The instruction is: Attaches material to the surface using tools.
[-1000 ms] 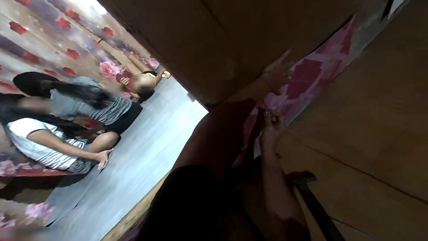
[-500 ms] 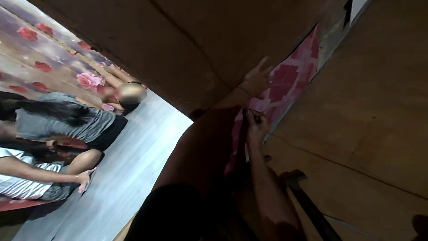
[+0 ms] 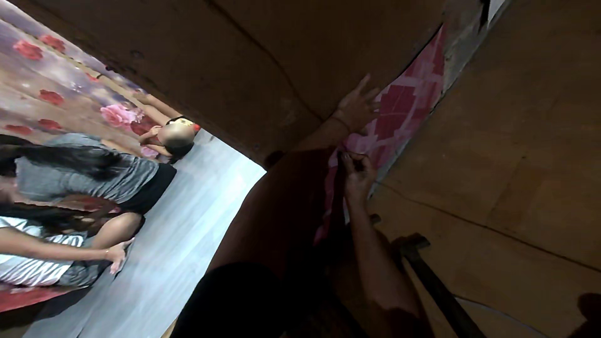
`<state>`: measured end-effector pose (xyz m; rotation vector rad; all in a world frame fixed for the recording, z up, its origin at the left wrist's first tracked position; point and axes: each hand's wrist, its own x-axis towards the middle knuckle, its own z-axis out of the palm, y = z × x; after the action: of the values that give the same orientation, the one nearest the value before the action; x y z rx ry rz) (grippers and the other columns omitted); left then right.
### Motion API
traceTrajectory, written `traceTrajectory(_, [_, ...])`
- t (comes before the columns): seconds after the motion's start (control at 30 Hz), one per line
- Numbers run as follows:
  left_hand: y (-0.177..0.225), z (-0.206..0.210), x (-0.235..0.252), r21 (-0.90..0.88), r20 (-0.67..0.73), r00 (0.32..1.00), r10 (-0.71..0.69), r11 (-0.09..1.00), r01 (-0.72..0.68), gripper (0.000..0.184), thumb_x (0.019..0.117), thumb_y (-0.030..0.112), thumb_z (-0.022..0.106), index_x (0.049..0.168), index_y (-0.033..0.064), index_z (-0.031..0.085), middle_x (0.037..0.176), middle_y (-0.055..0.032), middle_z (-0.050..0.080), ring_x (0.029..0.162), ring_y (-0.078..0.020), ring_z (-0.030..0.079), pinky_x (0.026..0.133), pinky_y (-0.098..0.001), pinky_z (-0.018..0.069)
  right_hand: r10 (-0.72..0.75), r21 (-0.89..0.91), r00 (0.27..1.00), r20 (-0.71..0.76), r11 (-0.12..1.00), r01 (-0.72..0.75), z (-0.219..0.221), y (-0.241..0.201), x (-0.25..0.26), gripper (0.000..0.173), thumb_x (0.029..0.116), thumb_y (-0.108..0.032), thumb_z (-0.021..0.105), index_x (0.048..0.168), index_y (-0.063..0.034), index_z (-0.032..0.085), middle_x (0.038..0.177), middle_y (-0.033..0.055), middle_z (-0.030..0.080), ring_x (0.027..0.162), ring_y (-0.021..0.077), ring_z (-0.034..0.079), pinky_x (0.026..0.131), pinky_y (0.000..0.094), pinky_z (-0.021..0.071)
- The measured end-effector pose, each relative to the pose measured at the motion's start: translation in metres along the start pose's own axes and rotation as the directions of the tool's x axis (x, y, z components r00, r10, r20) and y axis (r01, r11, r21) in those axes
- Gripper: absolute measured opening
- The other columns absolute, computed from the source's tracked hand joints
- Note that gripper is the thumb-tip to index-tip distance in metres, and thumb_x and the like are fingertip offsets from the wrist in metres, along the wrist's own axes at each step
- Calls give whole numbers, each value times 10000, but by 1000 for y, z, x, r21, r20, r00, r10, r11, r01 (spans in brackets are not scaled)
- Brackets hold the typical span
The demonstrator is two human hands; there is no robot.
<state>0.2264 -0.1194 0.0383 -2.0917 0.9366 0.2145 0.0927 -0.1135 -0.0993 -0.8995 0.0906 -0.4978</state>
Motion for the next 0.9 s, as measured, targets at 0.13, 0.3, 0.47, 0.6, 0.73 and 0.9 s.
traceTrajectory(0.13, [-1,3,2,-3,-20,1000,5,1000,-5,585,965,472,663,1461,174,581,1587,-56,465,1569,-356,177,1211,-688,-33,-17,6,1000,5,1000,16,0,2,0,59,897,-5,735,950,-6,709,872,27,735,756,57,687,713,227,592])
traceTrajectory(0.3, [-1,3,2,13,-2,1000,8,1000,-7,590,986,486,625,1474,161,564,1593,-63,457,1567,-358,188,1212,-688,-32,-18,6,1000,8,1000,18,0,3,0,49,913,-8,718,957,-14,700,860,17,724,727,46,667,682,216,578])
traceTrajectory(0.47, [0,2,1,33,-4,1000,0,999,0,612,981,487,633,1486,154,549,1598,-67,448,1573,-351,166,1215,-683,-39,-59,-40,998,26,997,60,-1,1,3,61,900,-1,723,961,2,730,882,26,709,764,38,664,715,200,578])
traceTrajectory(0.6, [2,3,-11,-24,-147,989,1,1000,-5,524,1016,312,629,1502,147,523,1584,-108,461,1563,-353,206,1235,-648,-11,-52,-111,997,63,992,59,-2,-7,7,61,901,-20,722,944,6,757,919,49,721,788,30,664,719,184,567])
traceTrajectory(0.73, [16,1,-54,-294,-432,880,-197,953,69,385,990,-6,564,1358,73,642,1493,-104,564,1513,-359,335,1244,-606,157,-87,-80,991,102,992,96,-5,-7,9,87,908,-5,709,981,23,748,1043,86,739,900,69,705,806,222,596])
traceTrajectory(0.9, [71,34,-111,-382,-534,672,-514,855,350,210,958,0,600,1129,9,724,1346,-145,660,1382,-359,515,1195,-555,315,-72,-105,991,109,991,83,-6,-9,11,61,893,-17,728,936,23,744,1072,95,698,950,85,676,811,208,580])
